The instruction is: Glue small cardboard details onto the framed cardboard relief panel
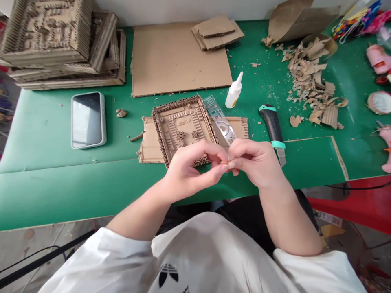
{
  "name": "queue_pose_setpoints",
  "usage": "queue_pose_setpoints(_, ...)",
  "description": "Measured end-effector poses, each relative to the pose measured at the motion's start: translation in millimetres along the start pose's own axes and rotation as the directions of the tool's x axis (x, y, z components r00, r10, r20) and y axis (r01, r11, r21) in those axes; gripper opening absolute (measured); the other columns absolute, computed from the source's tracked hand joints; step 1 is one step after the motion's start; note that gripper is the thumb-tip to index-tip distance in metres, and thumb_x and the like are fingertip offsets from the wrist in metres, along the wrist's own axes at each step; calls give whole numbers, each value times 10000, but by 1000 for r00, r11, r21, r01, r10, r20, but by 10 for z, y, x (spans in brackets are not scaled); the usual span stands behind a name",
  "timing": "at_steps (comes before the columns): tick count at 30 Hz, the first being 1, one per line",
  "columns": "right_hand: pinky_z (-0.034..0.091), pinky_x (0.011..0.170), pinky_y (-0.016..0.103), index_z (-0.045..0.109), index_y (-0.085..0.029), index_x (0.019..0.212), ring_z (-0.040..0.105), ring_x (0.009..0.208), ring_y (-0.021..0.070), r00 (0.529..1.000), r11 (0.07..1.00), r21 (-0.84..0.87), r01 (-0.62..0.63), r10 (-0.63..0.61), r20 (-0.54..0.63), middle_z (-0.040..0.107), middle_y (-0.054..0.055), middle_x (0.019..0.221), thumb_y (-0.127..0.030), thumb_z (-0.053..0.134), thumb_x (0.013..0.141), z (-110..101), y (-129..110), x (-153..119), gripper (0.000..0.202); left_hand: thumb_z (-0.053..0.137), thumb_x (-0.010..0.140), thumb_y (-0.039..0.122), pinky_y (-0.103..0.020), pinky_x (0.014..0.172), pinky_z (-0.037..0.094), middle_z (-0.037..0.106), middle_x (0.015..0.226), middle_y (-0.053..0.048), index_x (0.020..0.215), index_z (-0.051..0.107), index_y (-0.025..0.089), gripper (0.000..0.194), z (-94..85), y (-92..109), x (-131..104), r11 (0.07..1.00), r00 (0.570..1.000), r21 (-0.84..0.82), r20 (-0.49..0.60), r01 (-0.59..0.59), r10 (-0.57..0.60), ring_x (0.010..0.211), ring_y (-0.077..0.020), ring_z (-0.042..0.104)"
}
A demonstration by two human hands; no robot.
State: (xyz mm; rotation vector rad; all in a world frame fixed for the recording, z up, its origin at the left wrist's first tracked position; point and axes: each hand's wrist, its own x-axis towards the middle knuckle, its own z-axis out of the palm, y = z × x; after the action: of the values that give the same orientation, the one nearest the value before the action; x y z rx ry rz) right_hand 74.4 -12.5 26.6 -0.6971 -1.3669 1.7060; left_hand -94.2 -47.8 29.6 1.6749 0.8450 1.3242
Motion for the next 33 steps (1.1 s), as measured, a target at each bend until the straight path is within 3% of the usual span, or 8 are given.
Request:
queue_pose_setpoints(6, 508, 526, 211, 738, -251, 716, 599, 530, 69, 988, 975, 222, 32, -64, 138, 621, -37, 659, -238, 760, 700, -1, 239, 36, 30, 622, 827, 162, -234, 577, 530, 634, 721, -15, 866, 546, 171, 87, 36, 48, -5, 969, 991, -214, 77, 125, -110, 627, -108, 625)
queue_pose_setpoints(12, 487, 541, 192, 739, -282, 736, 597, 552, 54, 976, 960, 272, 71, -123, 180, 621, -46, 673, -243, 753, 711, 15, 314, 49, 48, 632, 817, 161, -229, 556, 525, 602, 694, -4, 825, 535, 167, 97, 48, 87, 13, 962, 989, -235, 85, 140, -123, 599, -101, 611)
queue_pose_setpoints(19, 508, 534, 217, 735, -245, 684, 586, 531, 72, 988, 979, 202, 10, -42, 150, 617, -29, 645, -340, 773, 675, 3, 304, 43, 102, 622, 828, 199, -231, 550, 522, 595, 685, -4, 817, 520, 172, 106, 44, 78, 14, 970, 990, -205, 81, 132, -118, 611, -112, 623)
queue_pose_setpoints(23, 497, 494, 193, 744, -268, 741, 598, 545, 67, 985, 972, 233, 18, -57, 164, 645, -27, 708, -244, 761, 698, -4, 265, 31, 52, 627, 822, 192, -235, 567, 520, 609, 693, -7, 809, 519, 174, 110, 37, 57, 7, 979, 992, -171, 64, 115, -106, 635, -119, 631)
queue_pose_setpoints(27, 457, 418, 159, 741, -249, 710, 567, 491, 49, 995, 979, 202, -21, 1, 99, 638, -34, 682, -197, 776, 669, 13, 212, 26, 75, 612, 833, 186, -229, 576, 524, 615, 709, -9, 840, 521, 172, 93, 41, 41, -1, 982, 994, -159, 50, 105, -98, 638, -113, 631)
queue_pose_setpoints(33, 506, 510, 195, 735, -250, 699, 531, 456, 31, 997, 979, 203, 3, -19, 78, 615, -53, 663, -216, 771, 682, 41, 217, 25, 53, 598, 846, 187, -223, 572, 528, 612, 715, -6, 871, 525, 174, 78, 57, 22, -15, 977, 996, -193, 30, 92, -88, 645, -117, 653)
